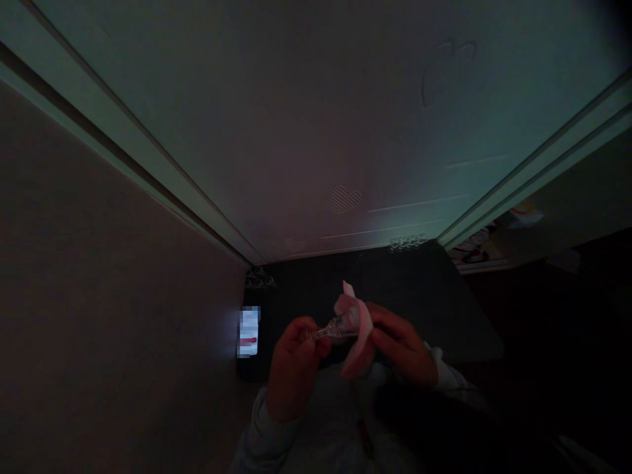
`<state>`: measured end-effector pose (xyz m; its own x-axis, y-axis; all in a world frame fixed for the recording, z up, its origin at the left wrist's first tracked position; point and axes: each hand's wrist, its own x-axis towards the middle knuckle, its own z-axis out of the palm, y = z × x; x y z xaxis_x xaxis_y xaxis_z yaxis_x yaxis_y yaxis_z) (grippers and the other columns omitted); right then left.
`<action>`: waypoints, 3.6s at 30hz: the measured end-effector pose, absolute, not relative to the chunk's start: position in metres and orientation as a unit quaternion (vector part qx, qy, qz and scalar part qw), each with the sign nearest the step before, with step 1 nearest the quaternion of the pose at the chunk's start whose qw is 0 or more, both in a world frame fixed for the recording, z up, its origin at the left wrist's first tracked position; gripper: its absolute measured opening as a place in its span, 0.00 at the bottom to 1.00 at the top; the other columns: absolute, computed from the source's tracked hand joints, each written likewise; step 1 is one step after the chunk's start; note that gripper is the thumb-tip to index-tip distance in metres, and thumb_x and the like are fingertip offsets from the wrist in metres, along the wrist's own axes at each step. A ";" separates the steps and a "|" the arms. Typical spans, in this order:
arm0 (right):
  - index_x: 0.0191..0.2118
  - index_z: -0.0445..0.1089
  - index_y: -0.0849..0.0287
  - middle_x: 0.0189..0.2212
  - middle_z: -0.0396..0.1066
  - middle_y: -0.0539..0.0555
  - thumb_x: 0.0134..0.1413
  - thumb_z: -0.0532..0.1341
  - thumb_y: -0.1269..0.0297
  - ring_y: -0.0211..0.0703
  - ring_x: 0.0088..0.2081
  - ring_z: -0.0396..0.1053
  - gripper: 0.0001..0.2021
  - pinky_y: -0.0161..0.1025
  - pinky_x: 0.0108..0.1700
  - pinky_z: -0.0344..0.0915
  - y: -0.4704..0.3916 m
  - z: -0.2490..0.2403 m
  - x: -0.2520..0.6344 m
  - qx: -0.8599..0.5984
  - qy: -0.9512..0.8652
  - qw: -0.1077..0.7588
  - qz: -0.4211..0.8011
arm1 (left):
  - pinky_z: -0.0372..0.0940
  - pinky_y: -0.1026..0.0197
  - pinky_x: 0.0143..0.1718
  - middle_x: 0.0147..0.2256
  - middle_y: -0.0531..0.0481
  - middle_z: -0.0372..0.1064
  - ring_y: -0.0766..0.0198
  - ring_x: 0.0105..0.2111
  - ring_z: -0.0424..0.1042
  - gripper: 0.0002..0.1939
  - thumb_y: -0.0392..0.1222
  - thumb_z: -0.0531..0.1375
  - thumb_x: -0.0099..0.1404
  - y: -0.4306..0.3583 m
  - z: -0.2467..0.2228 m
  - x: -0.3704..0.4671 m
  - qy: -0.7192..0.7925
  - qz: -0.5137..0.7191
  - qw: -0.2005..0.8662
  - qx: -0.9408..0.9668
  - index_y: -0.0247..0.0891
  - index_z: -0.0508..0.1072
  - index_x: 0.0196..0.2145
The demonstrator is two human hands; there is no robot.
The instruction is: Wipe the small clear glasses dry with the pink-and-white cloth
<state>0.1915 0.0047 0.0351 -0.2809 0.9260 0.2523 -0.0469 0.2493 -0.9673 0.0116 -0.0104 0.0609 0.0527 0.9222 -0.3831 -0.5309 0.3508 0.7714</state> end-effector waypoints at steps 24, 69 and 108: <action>0.50 0.69 0.55 0.44 0.74 0.59 0.53 0.60 0.52 0.53 0.44 0.72 0.20 0.48 0.45 0.68 0.008 0.026 0.186 -0.371 -0.621 0.468 0.508 | 0.59 0.65 0.28 0.25 0.54 0.66 0.66 0.25 0.64 0.11 0.49 0.65 0.55 -0.011 0.064 0.007 0.411 0.423 0.691 0.419 0.39 0.72 0.29; 0.25 0.69 0.57 0.25 0.70 0.52 0.43 0.63 0.62 0.45 0.30 0.68 0.05 0.40 0.36 0.64 0.013 0.029 0.179 -0.463 -0.592 0.411 0.516 | 0.56 0.61 0.27 0.14 0.56 0.54 0.66 0.18 0.56 0.31 0.63 0.38 0.65 -0.004 0.048 0.012 0.481 0.312 0.688 0.446 0.39 0.62 0.17; 0.25 0.66 0.58 0.23 0.67 0.49 0.46 0.60 0.60 0.40 0.26 0.64 0.07 0.36 0.29 0.63 0.016 0.030 0.181 -0.492 -0.546 0.411 0.539 | 0.64 0.62 0.33 0.28 0.52 0.71 0.63 0.30 0.70 0.11 0.46 0.62 0.56 -0.010 0.040 0.011 0.527 0.393 0.619 0.431 0.37 0.69 0.34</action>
